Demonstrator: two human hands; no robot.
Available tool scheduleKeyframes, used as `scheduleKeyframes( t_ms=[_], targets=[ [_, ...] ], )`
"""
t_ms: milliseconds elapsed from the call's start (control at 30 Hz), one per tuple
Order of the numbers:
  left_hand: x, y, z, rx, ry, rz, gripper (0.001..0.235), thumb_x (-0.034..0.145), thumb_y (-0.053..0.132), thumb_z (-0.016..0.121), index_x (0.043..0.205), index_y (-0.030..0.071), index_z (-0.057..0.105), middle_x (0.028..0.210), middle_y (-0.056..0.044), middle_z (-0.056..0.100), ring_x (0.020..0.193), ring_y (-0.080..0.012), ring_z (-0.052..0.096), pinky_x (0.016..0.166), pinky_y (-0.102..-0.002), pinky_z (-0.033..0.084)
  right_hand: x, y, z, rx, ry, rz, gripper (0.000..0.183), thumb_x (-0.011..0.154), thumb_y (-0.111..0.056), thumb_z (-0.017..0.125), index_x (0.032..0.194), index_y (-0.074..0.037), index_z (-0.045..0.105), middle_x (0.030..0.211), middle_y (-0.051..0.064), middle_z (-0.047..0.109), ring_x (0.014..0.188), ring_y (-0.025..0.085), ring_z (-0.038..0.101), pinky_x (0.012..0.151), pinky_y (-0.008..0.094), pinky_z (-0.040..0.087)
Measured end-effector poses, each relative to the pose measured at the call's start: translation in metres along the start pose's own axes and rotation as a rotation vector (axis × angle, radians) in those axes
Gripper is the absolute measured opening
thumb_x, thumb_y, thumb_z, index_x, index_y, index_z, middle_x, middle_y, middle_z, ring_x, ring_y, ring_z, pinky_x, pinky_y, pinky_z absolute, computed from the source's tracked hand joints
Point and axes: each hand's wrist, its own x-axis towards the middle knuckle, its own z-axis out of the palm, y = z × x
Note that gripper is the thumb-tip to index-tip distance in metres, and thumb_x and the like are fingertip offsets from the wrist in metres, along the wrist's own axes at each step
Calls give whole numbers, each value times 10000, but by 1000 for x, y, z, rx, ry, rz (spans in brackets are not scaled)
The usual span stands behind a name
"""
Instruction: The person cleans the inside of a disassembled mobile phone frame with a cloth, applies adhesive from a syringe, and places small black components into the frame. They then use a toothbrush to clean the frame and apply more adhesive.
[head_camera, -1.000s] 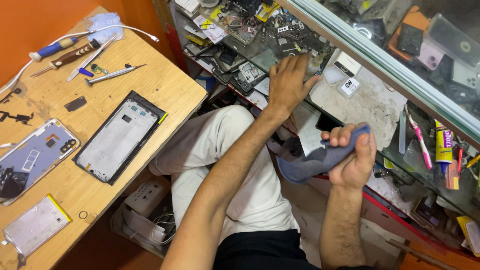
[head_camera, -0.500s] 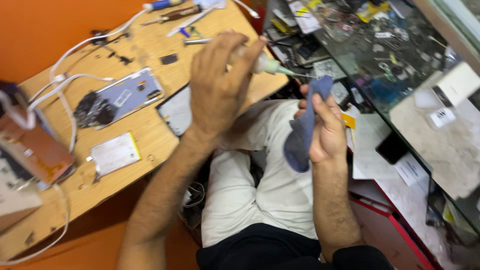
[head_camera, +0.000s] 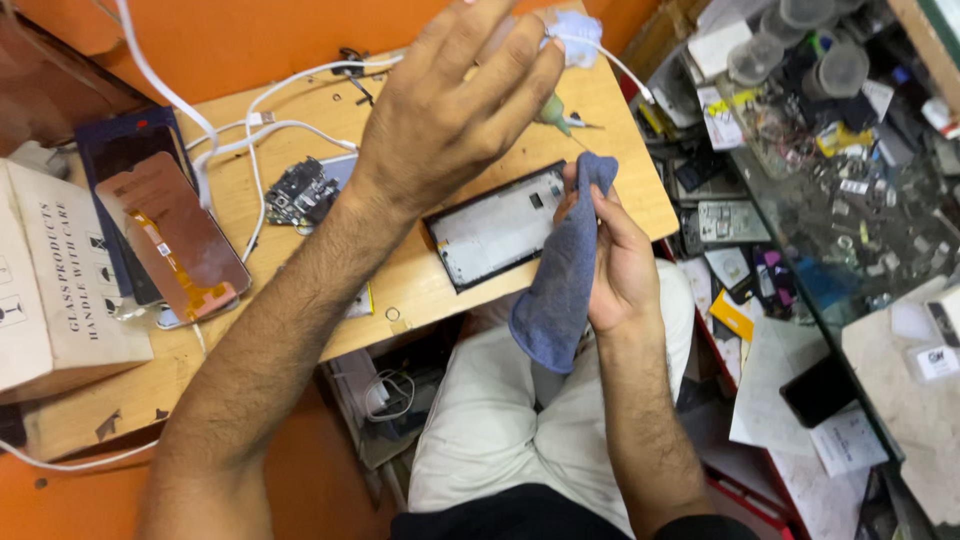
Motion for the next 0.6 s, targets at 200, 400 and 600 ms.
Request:
scheduleKeyframes(
  t_ms=[200, 400, 600],
  targets=[
    [-9, -11, 13, 51, 9, -3, 249, 1081, 143, 629, 1296, 17, 638, 1331, -108, 572, 1414, -308, 468, 1230, -465, 445, 16, 2, 7, -16, 47, 11, 335, 1053, -65, 560, 1388, -47, 562, 1297, 123, 653, 1033, 200, 676, 919, 320, 578],
    [-17, -18, 19, 87, 3, -3, 210, 1109, 127, 621, 1292, 31, 658, 1327, -83, 581, 1431, -286, 462, 1266, -458, 422, 21, 3, 8, -69, -2, 9, 371, 1082, -52, 563, 1446, 15, 539, 1290, 141, 645, 1048, 211, 666, 936, 329, 570],
    [-19, -21, 20, 85, 17, 9, 238, 1090, 117, 600, 1298, 23, 666, 1344, -84, 576, 1453, -285, 444, 1293, -456, 381, 21, 10, 13, -49, 86, 14, 413, 1038, -33, 530, 1450, -20, 510, 1321, 146, 642, 1084, 209, 669, 967, 320, 565]
  ],
)
